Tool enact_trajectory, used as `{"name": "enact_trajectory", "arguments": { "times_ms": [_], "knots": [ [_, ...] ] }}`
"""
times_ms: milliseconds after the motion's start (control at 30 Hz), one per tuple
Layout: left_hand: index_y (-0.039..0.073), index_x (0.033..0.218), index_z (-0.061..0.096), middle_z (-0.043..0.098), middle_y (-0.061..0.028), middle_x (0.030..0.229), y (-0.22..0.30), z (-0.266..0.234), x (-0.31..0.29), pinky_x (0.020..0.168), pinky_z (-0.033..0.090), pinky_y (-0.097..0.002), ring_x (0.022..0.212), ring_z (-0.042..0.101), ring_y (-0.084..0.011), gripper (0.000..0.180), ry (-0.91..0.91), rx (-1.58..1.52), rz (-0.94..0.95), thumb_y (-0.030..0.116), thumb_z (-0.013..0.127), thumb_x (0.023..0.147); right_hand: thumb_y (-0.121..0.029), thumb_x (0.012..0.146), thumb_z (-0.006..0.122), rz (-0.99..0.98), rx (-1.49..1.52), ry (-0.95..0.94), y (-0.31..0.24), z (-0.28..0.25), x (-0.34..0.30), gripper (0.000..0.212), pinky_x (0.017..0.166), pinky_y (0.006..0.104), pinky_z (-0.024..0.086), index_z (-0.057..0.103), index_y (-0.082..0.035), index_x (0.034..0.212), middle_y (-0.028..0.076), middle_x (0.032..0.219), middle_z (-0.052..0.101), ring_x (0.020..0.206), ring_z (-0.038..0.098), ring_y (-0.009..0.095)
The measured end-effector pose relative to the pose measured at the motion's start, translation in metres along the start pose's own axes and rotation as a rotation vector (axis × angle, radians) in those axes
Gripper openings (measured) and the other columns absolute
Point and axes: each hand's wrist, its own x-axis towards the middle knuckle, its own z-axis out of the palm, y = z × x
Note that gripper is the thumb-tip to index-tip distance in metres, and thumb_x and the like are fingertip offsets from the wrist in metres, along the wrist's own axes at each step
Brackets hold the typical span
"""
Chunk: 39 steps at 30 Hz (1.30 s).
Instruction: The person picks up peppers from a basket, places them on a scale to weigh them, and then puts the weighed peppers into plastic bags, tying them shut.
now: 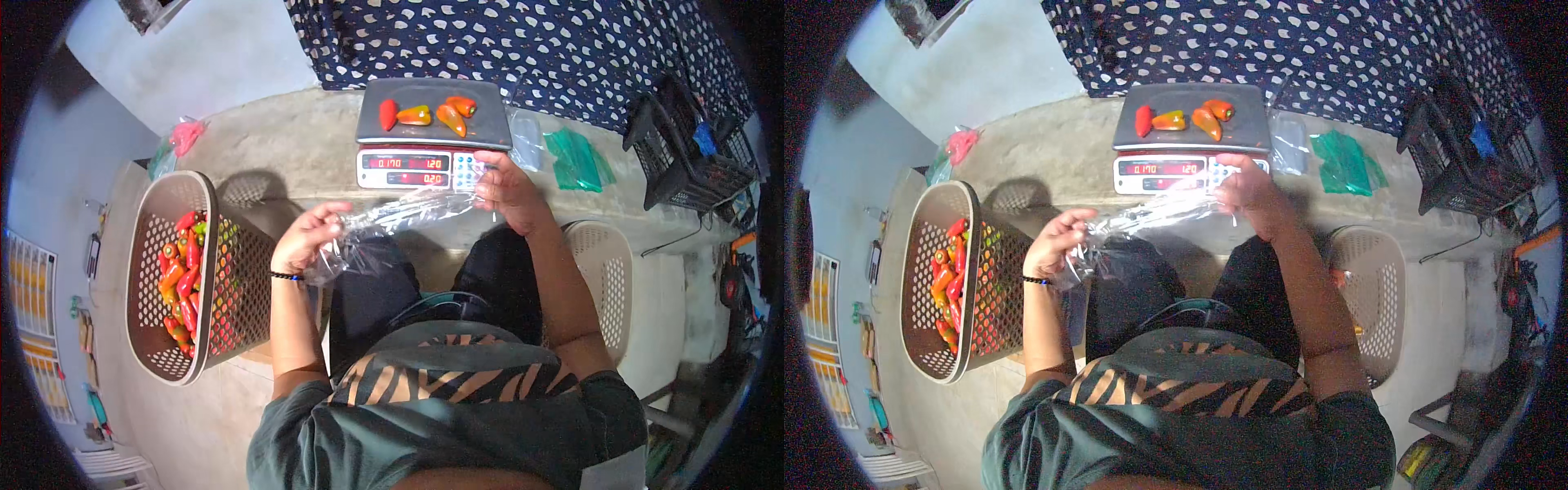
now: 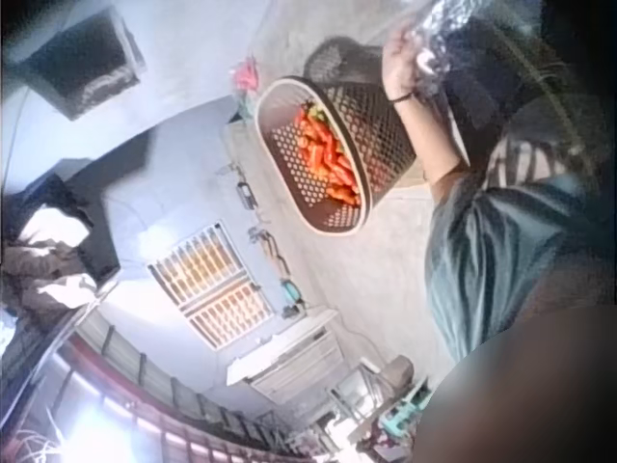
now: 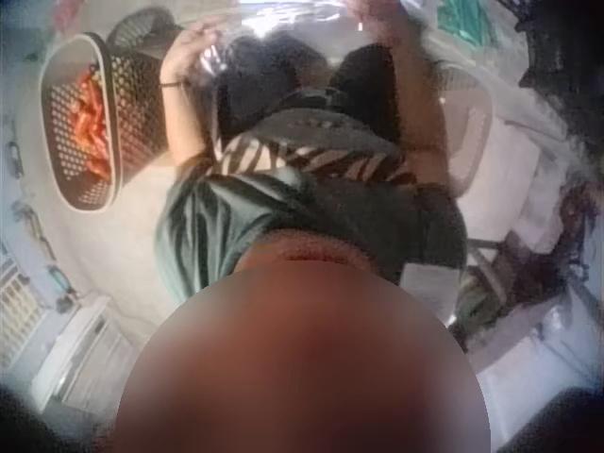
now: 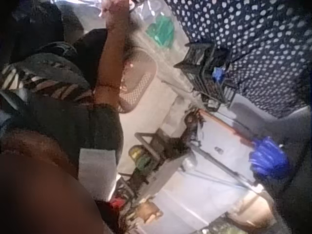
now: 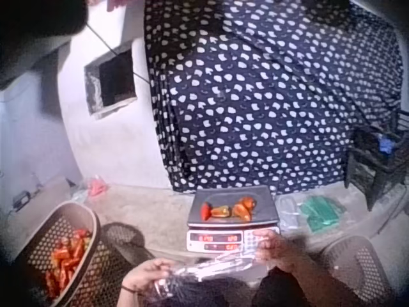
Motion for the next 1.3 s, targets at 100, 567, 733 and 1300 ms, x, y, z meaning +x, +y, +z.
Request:
{"name": "enact_trajectory", "arguments": {
  "times_ms": [100,567,733,1300],
  "knots": [
    [0.003,0.124,0.046,0.053,0.0009,0.078,-0.017,-0.016,-0.001,0.044,0.037,-0.0178,0.053,0.043,-0.004,0.046,0.12,-0.466,0.276,0.006,0.063,0.081,-0.018,0.076,0.065,0.083,0.043,0.072,-0.002,0.007,-0.003,0.06,0.07,0.027,0.045,0.038,-0.003,0.127,0.006,0.09,0.054,0.08,0.052,0.014],
    [-0.005,0.088,0.058,0.064,-0.0115,0.079,-0.021,-0.025,-0.01,0.074,0.049,-0.036,0.076,0.061,-0.0228,0.025,-0.352,-0.081,0.087,0.015,0.06,0.073,-0.004,0.078,0.057,-0.094,0.41,-0.049,0.019,0.018,-0.013,0.044,0.08,0.0358,0.044,0.046,-0.009,0.12,0.004,0.087,0.052,0.083,0.052,0.016],
    [0.003,0.094,0.062,0.06,-0.0007,0.093,-0.009,0.011,0.013,0.081,0.041,-0.0262,0.089,0.053,-0.0106,0.016,-0.458,0.776,-0.178,0.01,0.062,0.079,-0.001,0.079,0.051,-0.007,0.499,-0.01,0.016,0.028,-0.01,0.041,0.079,0.0379,0.044,0.044,-0.009,0.118,0.004,0.089,0.051,0.083,0.054,0.019],
    [0.003,0.094,0.061,0.06,0.0012,0.084,0.0,0.083,0.115,0.074,0.041,-0.022,0.08,0.053,-0.0079,0.014,-0.557,0.231,-0.022,0.011,0.059,0.083,0.003,0.077,0.044,-0.057,-0.029,-0.078,-0.01,0.032,-0.029,0.037,0.071,0.0283,0.045,0.042,-0.003,0.114,0.008,0.088,0.057,0.078,0.055,0.015]
  ]
}}
